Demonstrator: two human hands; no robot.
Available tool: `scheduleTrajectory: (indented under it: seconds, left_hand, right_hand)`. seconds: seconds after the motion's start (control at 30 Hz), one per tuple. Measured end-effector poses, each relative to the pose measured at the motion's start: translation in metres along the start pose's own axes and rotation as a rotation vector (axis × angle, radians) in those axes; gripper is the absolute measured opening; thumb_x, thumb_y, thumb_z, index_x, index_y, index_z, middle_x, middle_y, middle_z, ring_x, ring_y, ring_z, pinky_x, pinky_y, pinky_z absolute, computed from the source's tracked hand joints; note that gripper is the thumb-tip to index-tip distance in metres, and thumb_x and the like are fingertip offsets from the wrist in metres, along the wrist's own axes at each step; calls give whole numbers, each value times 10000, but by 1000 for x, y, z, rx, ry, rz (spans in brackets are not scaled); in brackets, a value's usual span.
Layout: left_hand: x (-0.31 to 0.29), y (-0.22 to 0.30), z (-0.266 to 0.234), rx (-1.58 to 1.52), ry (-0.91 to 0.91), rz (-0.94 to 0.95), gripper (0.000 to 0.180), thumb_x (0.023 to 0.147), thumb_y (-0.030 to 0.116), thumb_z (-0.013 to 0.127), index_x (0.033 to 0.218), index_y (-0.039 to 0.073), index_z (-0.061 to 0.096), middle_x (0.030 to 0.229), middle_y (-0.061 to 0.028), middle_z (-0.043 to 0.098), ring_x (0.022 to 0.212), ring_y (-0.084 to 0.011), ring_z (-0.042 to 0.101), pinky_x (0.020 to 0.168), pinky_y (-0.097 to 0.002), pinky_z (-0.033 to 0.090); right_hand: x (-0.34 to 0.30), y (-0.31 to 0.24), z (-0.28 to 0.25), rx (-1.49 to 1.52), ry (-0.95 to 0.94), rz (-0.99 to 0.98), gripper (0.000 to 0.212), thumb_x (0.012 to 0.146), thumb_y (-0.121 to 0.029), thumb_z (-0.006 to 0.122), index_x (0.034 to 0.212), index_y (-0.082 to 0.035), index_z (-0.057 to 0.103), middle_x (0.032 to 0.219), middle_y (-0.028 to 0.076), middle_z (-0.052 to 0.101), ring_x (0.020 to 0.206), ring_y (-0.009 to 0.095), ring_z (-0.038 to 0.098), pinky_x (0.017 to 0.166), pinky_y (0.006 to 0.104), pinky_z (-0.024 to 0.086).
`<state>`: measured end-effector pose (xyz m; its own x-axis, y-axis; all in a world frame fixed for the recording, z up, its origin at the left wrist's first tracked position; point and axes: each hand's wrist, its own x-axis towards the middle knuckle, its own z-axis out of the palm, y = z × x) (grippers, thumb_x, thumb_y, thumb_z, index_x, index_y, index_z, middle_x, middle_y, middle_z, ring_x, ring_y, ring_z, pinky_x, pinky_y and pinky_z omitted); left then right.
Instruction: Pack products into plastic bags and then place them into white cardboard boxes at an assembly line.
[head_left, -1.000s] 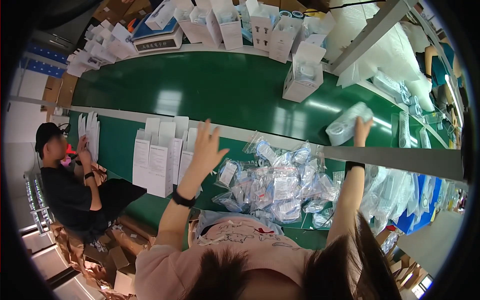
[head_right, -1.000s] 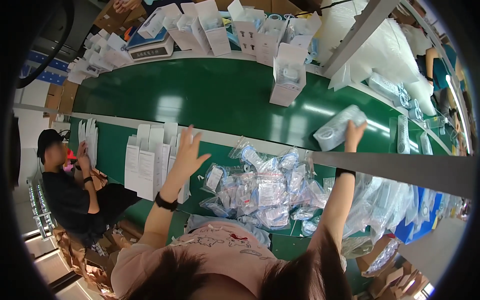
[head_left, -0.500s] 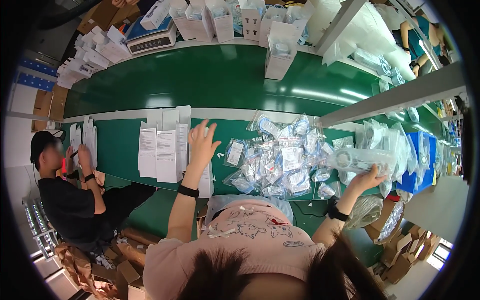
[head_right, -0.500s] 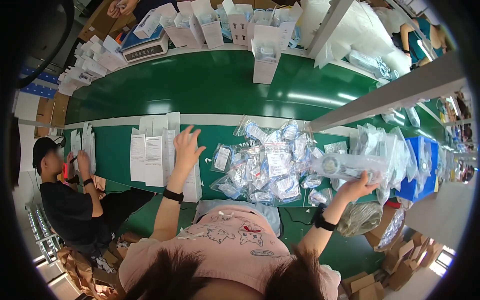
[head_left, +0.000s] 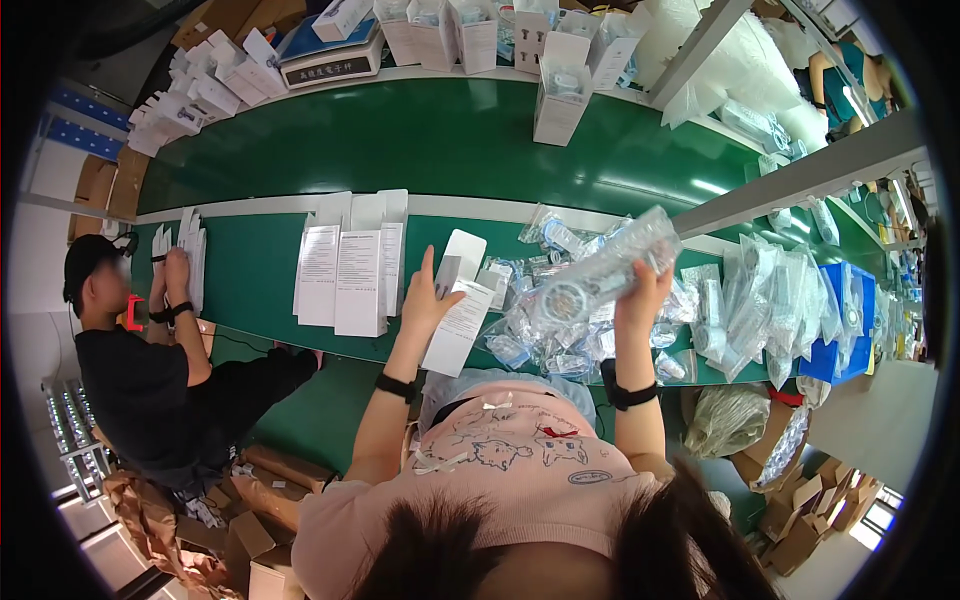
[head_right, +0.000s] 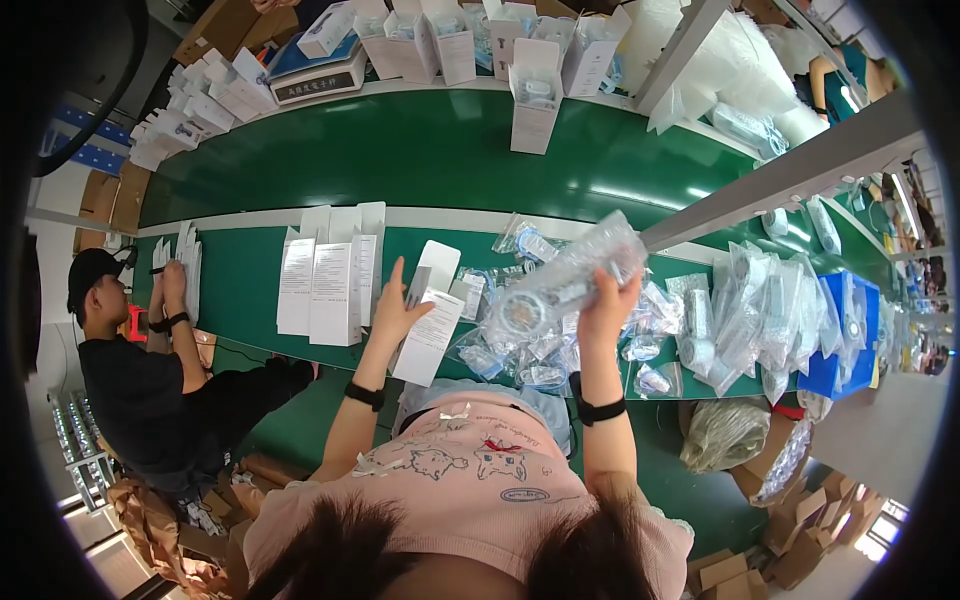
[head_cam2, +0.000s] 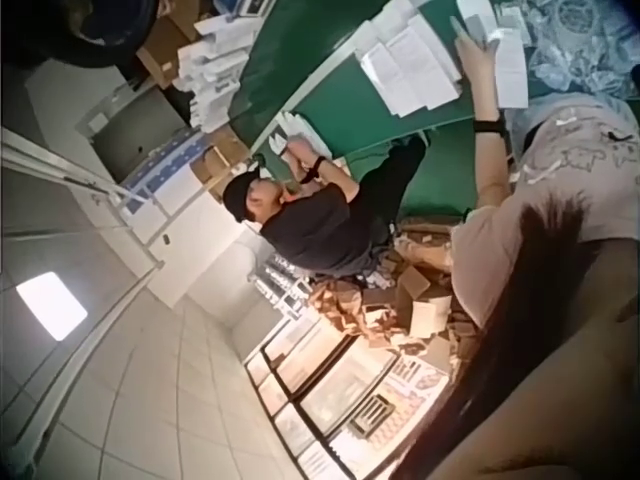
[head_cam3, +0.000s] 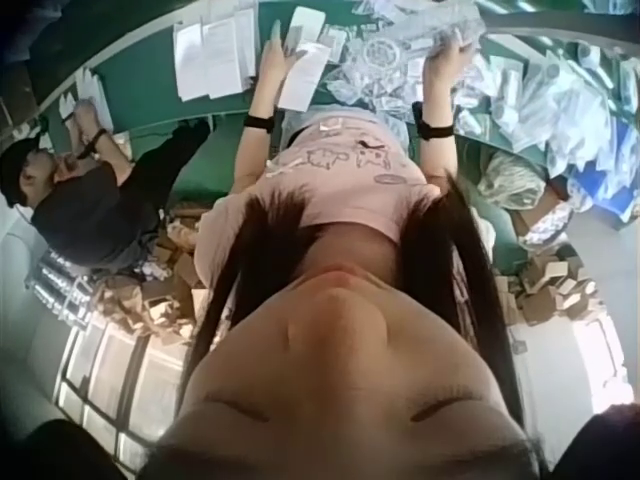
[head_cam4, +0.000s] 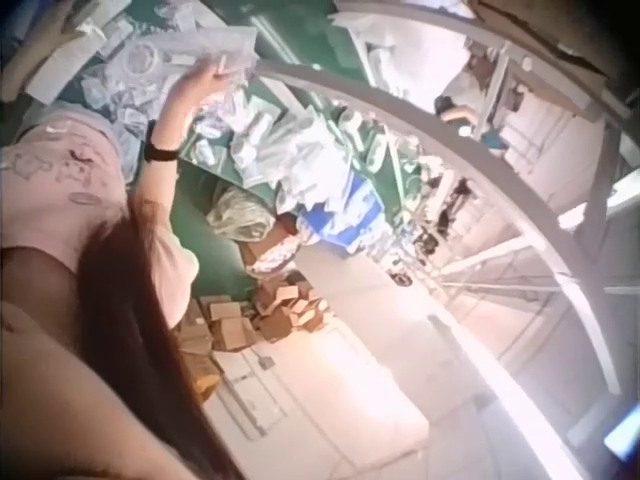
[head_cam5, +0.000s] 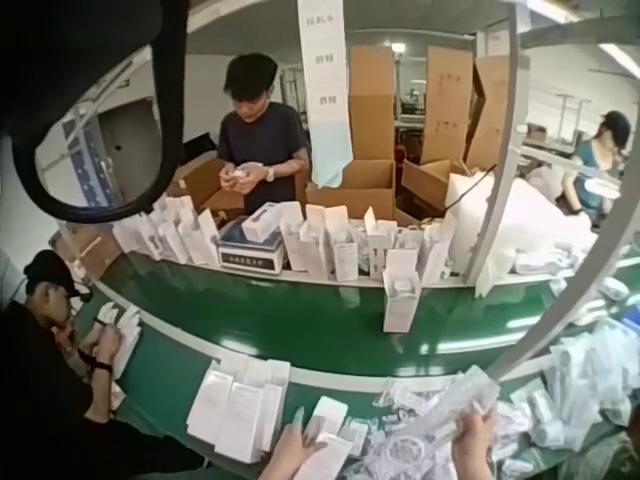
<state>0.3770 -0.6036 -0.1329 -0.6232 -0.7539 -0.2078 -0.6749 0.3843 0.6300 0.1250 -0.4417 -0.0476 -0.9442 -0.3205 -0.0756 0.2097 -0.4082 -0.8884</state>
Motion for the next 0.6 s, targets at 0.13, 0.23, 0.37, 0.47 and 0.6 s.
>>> scheduleTrajectory:
  seconds: [0.13, 0.23, 0.37, 0.47, 0.6]
  left_hand:
    - [13, -24, 20, 12, -34, 80, 881, 640, 238, 707, 1329, 71, 184, 1172, -238, 361, 1039, -379, 406, 890, -401, 343]
    - [13, -18, 22, -142, -68, 116, 890, 629, 193, 710, 1332, 74, 177, 1186, -230, 346, 1073, -352, 392, 905, -389, 335]
    - [1, 45, -27, -460, -106, 137, 893, 612, 143, 714, 1326, 71, 182, 1200, -214, 323, 1102, -326, 377, 911, -381, 338]
    - [-7, 72, -48, -263, -95, 197, 884, 602, 127, 721, 1310, 64, 198, 1204, -208, 310, 1102, -330, 375, 904, -382, 350]
    - [-10, 77, -42, -132, 106, 348, 772, 591, 115, 739, 1202, 51, 272, 1205, -216, 291, 1075, -348, 395, 873, -382, 379]
  right_hand:
    - [1, 19, 35, 173, -19, 139, 402, 712, -2, 504, 1107, -23, 436, 1033, 75, 513, 941, 184, 506, 817, 296, 414]
    - [4, 31, 51, 289, 8, 263, 360, 729, 19, 502, 1081, -30, 445, 1016, 65, 515, 920, 167, 505, 795, 274, 408]
    - [2, 49, 62, 351, 96, 306, 317, 744, -1, 512, 1053, -33, 451, 974, 57, 517, 894, 161, 502, 766, 268, 412]
    - [-6, 55, 75, 227, 59, 272, 302, 759, -38, 531, 1049, -20, 449, 977, 69, 501, 876, 174, 496, 757, 285, 410]
    - [-19, 49, 83, -370, -21, -235, 293, 758, -68, 550, 1033, -19, 463, 1000, 109, 479, 872, 220, 488, 771, 318, 400]
